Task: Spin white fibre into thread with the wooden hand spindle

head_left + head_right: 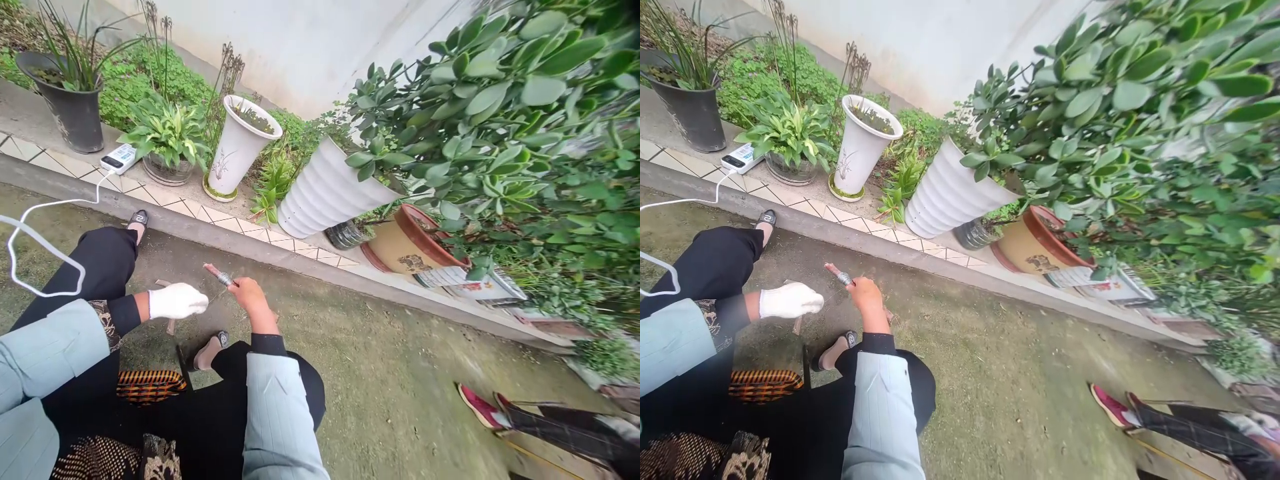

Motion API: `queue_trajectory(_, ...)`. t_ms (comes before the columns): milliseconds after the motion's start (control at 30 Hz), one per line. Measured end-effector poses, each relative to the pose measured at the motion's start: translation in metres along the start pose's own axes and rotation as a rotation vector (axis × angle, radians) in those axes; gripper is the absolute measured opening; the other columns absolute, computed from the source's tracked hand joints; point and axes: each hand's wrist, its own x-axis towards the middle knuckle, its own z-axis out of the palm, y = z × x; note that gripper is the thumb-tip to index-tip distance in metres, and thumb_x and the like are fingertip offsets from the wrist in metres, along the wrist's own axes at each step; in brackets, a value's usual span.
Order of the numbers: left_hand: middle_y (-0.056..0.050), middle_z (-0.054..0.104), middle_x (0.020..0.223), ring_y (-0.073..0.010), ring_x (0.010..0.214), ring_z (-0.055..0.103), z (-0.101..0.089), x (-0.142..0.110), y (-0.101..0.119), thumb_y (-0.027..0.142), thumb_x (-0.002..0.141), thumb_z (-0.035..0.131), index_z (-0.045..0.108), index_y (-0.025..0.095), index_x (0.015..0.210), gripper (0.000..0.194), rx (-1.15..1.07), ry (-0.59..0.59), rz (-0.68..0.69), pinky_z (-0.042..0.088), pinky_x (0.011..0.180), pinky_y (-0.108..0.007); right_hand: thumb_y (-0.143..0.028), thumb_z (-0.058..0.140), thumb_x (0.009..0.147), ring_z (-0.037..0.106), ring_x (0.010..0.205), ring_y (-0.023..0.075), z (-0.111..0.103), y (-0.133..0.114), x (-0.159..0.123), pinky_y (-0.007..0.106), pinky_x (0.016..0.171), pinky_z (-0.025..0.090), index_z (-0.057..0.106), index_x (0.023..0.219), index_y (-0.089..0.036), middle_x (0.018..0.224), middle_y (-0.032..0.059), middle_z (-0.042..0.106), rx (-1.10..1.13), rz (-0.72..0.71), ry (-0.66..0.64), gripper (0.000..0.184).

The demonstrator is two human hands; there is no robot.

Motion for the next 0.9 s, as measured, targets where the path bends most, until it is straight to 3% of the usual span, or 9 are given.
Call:
queue_trajectory(67, 0.0, 0.057, 0.064, -0.0137, 0.054, 0.045, 0.0, 0.003, -0.002, 0.028, 0.089, 0.044, 0.06, 0.02, 0.077, 0.022, -0.043, 0.004, 0.008, 0.025, 0.053, -0.026, -0.03, 0.057, 0.082, 0.061, 0.077, 0.0187, 0.003, -0.004, -0.002, 0.026, 0.062, 0.037, 0.071, 0.085, -0.019, 0.088, 0.0121, 0.068, -0.086, 0.009, -0.129, 0.018)
queue_trajectory(167, 0.0, 0.056, 0.065, -0.0127, 0.057, 0.045, -0.006, 0.006, -0.004, 0.024, 0.086, 0.046, 0.058, 0.019, 0.072, 0.019, -0.147, 0.014, 0.023, 0.028, 0.056, -0.024, -0.021, 0.067, 0.072, 0.059, 0.064, 0.0157, 0.006, -0.01, -0.011, 0.024, 0.058, 0.038, 0.069, 0.068, -0.017, 0.071, 0.008, 0.067, -0.117, -0.057, -0.433, 0.006)
queue_trajectory(300, 0.001, 0.057, 0.069, -0.0116, 0.064, 0.048, -0.014, 0.01, -0.005, 0.024, 0.084, 0.045, 0.054, 0.016, 0.071, 0.017, -0.502, 0.084, -0.013, 0.036, 0.063, -0.021, -0.022, 0.066, 0.072, 0.051, 0.055, 0.0097, -0.007, -0.001, -0.032, 0.022, 0.057, 0.038, 0.07, 0.074, -0.016, 0.058, -0.002, 0.059, 0.237, -0.423, -0.857, 0.008)
queue_trajectory(333, 0.0, 0.056, 0.069, -0.0113, 0.063, 0.047, -0.015, 0.011, -0.006, 0.027, 0.085, 0.044, 0.054, 0.016, 0.074, 0.019, -0.611, 0.107, -0.042, 0.037, 0.062, -0.021, -0.027, 0.066, 0.073, 0.05, 0.056, 0.0094, -0.014, 0.004, -0.037, 0.022, 0.057, 0.038, 0.071, 0.081, -0.015, 0.061, -0.0022, 0.059, 0.408, -0.507, -0.83, 0.014)
queue_trajectory(367, 0.0, 0.055, 0.069, -0.0108, 0.061, 0.046, -0.015, 0.013, -0.006, 0.031, 0.086, 0.043, 0.054, 0.015, 0.076, 0.021, -0.707, 0.116, -0.068, 0.037, 0.059, -0.021, -0.031, 0.067, 0.073, 0.048, 0.057, 0.0088, -0.02, 0.011, -0.042, 0.022, 0.057, 0.037, 0.07, 0.087, -0.015, 0.064, -0.0021, 0.058, 0.611, -0.53, -0.699, 0.021)
queue_trajectory(467, 0.0, 0.054, 0.069, -0.0095, 0.056, 0.042, -0.011, 0.017, -0.003, 0.036, 0.088, 0.042, 0.054, 0.014, 0.077, 0.027, -0.829, 0.06, -0.1, 0.035, 0.053, -0.021, -0.037, 0.064, 0.077, 0.042, 0.054, 0.0072, -0.034, 0.029, -0.048, 0.021, 0.052, 0.033, 0.065, 0.083, -0.014, 0.068, -0.0008, 0.055, 1.122, -0.424, -0.192, 0.024)
queue_trajectory(533, 0.0, 0.055, 0.07, -0.0096, 0.058, 0.044, -0.008, 0.019, 0.0, 0.033, 0.087, 0.043, 0.055, 0.014, 0.075, 0.025, -0.785, 0.025, -0.077, 0.037, 0.056, -0.02, -0.038, 0.064, 0.076, 0.04, 0.053, 0.0071, -0.035, 0.037, -0.045, 0.021, 0.049, 0.031, 0.062, 0.076, -0.015, 0.065, -0.0009, 0.052, 1.246, -0.318, -0.003, 0.024)
queue_trajectory(667, 0.0, 0.059, 0.072, -0.0102, 0.063, 0.049, -0.008, 0.02, 0.005, 0.028, 0.088, 0.043, 0.057, 0.015, 0.075, 0.022, -0.635, 0.0, 0.027, 0.039, 0.064, -0.02, -0.038, 0.065, 0.072, 0.039, 0.05, 0.0071, -0.023, 0.039, -0.03, 0.02, 0.046, 0.029, 0.06, 0.07, -0.015, 0.059, -0.0022, 0.05, 1.171, -0.166, 0.068, 0.024)
queue_trajectory(900, 0.001, 0.059, 0.07, -0.0099, 0.062, 0.05, -0.012, 0.02, 0.011, 0.02, 0.087, 0.042, 0.057, 0.016, 0.073, 0.021, -0.431, 0.012, 0.071, 0.037, 0.063, -0.019, -0.037, 0.055, 0.074, 0.04, 0.048, 0.0081, -0.01, 0.037, -0.017, 0.022, 0.048, 0.03, 0.062, 0.073, -0.016, 0.057, -0.0026, 0.051, 0.866, -0.088, 0.133, 0.023)
